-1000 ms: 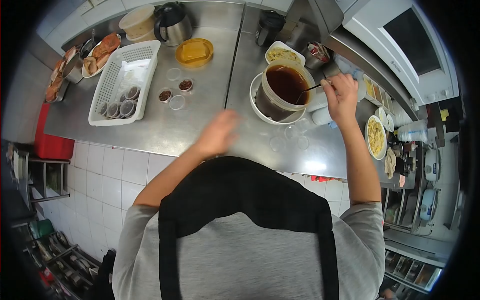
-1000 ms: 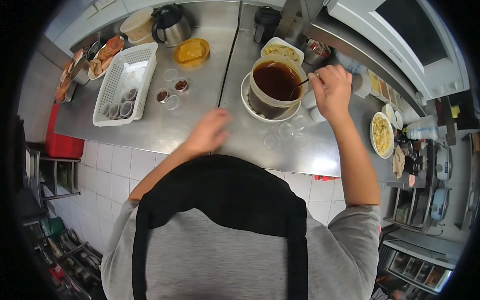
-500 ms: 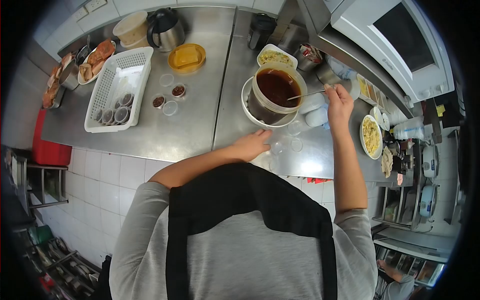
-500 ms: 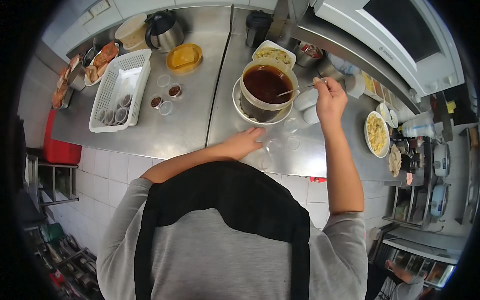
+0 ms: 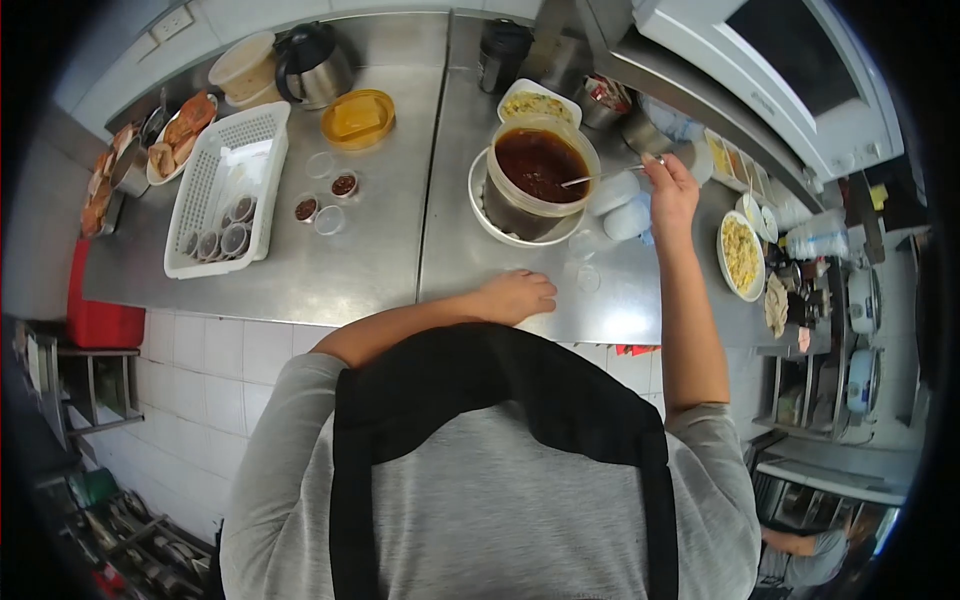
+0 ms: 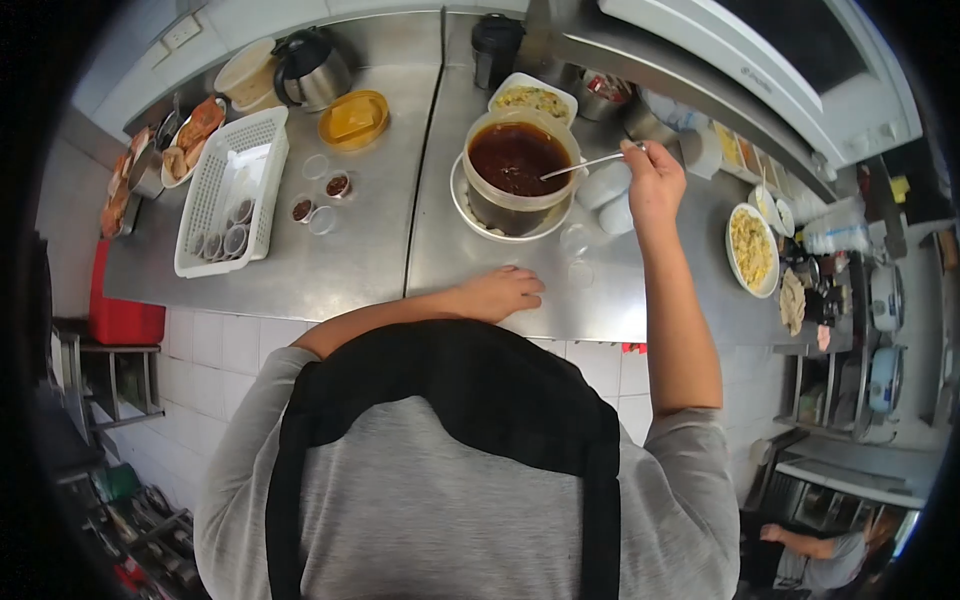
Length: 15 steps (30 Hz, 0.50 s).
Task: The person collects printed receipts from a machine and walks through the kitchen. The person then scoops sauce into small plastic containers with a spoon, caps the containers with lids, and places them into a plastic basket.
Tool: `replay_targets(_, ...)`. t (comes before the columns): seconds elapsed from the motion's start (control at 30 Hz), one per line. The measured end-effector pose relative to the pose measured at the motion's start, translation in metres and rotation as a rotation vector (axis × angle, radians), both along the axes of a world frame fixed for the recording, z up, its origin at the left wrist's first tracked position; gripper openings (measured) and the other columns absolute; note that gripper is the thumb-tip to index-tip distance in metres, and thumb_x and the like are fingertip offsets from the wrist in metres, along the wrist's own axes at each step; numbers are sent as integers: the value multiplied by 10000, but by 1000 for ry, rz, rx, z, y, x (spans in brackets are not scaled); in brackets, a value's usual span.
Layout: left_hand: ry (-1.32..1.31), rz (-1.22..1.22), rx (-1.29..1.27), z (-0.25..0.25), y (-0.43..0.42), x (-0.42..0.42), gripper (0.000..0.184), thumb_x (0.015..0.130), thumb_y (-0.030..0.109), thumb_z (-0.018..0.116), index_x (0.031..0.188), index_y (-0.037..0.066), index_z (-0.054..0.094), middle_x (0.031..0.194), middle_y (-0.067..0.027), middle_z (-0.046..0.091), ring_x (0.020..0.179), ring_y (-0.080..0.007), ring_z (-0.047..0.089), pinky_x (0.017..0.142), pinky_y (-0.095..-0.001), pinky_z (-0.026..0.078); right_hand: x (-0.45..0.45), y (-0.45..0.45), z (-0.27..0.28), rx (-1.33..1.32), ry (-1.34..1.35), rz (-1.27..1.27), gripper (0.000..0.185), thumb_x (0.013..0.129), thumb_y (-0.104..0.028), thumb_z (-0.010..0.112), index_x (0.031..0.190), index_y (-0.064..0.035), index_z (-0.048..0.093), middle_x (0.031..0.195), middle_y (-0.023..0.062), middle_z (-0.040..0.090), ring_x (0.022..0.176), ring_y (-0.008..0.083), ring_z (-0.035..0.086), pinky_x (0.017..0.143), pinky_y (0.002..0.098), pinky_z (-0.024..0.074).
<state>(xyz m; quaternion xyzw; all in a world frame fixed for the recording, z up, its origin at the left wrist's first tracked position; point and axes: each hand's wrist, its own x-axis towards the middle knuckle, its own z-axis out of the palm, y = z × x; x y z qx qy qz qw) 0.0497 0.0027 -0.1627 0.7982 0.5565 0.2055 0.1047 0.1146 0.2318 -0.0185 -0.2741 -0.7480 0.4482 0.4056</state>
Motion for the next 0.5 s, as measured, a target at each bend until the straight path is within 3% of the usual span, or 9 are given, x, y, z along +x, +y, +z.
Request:
replay_targets(0.2, -154, 53, 20, 5, -19, -27, 172, 733, 101, 609, 898, 66, 571, 1037, -82, 553, 1006, -274, 513, 837, -394, 444, 7, -13, 6, 26, 7, 4, 210, 777, -190, 637, 685, -8, 587, 557, -29, 447, 565, 61, 381, 508, 233, 311)
replay_targets(0.27, -232, 164, 43, 8, -33, -37, 223, 746, 114, 626, 956, 69, 567, 1097, -96, 527, 1039, -297, 491, 862, -386, 437, 3, -19, 8, 18, -51, 24, 212, 773, -194, 642, 678, -13, 583, 560, -5, 481, 569, 89, 423, 512, 251, 330)
replay_targets(0.37, -240, 330, 123, 12, -52, -41, 319, 747, 125, 641, 1048, 72, 551, 1175, -122, 486, 1087, -324, 462, 910, -393, 417, 0, -31, -1, 476, -51, -22, 209, 763, -235, 662, 702, -42, 610, 621, 45, 555, 636, 173, 508, 575, 300, 374)
replay_targets(0.43, -233, 409, 150, 9, -61, -41, 389, 734, 139, 664, 1095, 73, 534, 1220, -149, 449, 1113, -351, 440, 933, -404, 401, 3, -48, 5, 689, -331, -148, 246, 750, -318, 675, 761, -74, 648, 755, 63, 601, 771, 247, 537, 676, 364, 384)
replay_targets(0.5, -179, 474, 147, 8, -63, -38, 419, 727, 152, 676, 1111, 71, 529, 1240, -166, 430, 1124, -361, 430, 943, -412, 391, 6, -54, -3, 763, -310, -158, 347, 755, -412, 658, 899, -96, 670, 858, 43, 599, 840, 239, 531, 734, 390, 364)
